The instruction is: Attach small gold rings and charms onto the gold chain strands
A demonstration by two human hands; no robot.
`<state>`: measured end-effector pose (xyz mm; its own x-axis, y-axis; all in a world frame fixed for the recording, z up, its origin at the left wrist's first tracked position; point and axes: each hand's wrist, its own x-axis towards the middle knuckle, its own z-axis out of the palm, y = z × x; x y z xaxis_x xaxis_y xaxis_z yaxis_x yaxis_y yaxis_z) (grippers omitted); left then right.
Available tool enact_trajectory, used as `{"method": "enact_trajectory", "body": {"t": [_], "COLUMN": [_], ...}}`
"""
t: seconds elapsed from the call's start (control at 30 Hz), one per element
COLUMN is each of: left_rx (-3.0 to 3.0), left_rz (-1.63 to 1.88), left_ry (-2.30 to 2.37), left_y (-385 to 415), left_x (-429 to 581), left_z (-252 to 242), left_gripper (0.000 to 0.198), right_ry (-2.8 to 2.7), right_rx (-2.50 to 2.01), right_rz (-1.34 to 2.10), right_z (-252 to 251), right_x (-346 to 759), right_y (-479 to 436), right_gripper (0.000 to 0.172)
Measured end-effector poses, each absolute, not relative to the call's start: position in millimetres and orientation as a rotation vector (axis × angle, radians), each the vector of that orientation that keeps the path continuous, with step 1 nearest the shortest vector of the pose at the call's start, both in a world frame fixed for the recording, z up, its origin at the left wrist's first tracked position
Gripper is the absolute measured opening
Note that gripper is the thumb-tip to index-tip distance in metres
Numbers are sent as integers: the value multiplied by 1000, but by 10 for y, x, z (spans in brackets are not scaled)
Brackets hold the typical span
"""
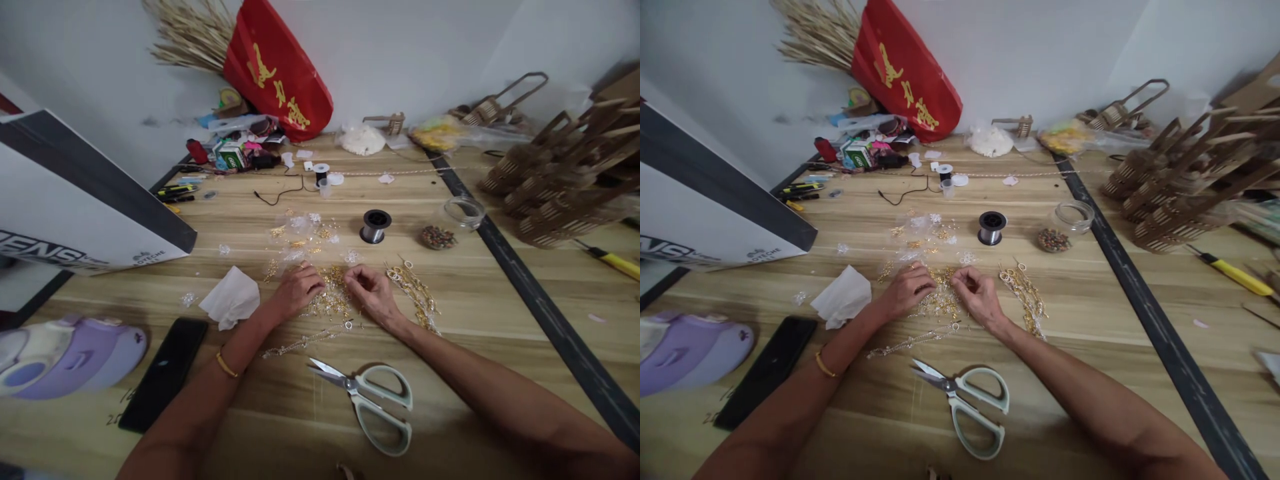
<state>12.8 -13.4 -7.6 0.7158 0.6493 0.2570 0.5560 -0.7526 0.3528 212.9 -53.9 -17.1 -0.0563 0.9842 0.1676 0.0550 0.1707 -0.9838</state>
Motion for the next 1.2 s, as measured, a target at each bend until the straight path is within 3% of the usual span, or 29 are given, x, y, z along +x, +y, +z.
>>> {"method": "enact_trajectory", "body": {"t": [0.57,0.8,1.0,1.2], "left_rx": [2774,2727,2730,2778], "left_rz": [468,610,229,141], "left_ry": [962,961,676,650], "left_y": [-136,-201,-442,-487], "left_x": [171,177,326,368], "left_z": [-99,53,170,101], "left_gripper": [19,14,16,20], "right_ry": [-1348,-1347,-1340,-1371], "right_rx": [-1088,-1084,-1076,-1072], "right_rz": [1108,1139,1135,1096], "right_z": [-193,-219,-260,-236], "right_x": [2133,2146,2153,2154], "right_y": [-531,-508,-496,-492], "right_gripper": [22,20,20,17]}}
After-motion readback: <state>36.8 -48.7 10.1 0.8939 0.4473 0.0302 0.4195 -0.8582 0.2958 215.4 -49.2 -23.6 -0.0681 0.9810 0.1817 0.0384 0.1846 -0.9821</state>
